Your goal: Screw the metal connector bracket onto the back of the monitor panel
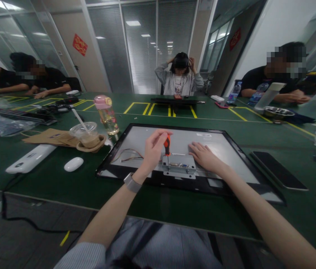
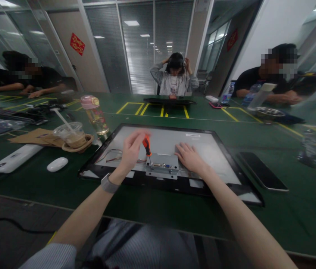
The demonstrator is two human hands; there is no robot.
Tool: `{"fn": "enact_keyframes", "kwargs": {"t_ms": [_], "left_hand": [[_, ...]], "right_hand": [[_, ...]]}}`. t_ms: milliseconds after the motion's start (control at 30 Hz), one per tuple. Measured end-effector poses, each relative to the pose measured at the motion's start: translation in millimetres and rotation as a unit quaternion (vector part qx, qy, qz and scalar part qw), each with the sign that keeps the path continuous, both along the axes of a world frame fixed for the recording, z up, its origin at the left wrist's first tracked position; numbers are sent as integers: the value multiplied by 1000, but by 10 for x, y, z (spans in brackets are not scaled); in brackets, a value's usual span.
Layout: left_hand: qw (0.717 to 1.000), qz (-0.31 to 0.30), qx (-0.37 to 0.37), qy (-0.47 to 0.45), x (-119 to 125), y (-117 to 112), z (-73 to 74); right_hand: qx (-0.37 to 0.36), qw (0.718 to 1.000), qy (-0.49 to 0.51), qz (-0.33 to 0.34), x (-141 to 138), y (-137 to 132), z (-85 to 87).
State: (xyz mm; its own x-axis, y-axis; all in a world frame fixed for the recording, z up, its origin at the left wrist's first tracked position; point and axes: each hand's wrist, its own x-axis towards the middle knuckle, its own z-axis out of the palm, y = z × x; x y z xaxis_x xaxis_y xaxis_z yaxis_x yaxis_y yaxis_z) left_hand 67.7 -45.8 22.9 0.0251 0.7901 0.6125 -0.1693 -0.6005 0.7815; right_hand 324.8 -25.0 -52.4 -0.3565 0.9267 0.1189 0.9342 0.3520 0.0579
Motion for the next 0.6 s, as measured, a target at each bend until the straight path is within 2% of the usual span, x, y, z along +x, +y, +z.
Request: {"fn": "enact_keyframes", "kwargs": {"t_ms": [133, 333, 500, 600], "left_hand": [[999, 29, 11, 20, -3, -22, 23], [999, -33, -22, -14, -23, 26, -31], [1000, 10, -5, 13, -12, -6, 19], [999, 12, 3, 37, -5, -39, 46]], "right_hand": [[-2, 1000, -7, -1, -14, -2, 9], [2, 1000, 1, -7, -13, -1, 5], [3, 1000, 1, 3, -13, -11, 22], [2, 1000, -1, 3, -12, -13, 27]]}}
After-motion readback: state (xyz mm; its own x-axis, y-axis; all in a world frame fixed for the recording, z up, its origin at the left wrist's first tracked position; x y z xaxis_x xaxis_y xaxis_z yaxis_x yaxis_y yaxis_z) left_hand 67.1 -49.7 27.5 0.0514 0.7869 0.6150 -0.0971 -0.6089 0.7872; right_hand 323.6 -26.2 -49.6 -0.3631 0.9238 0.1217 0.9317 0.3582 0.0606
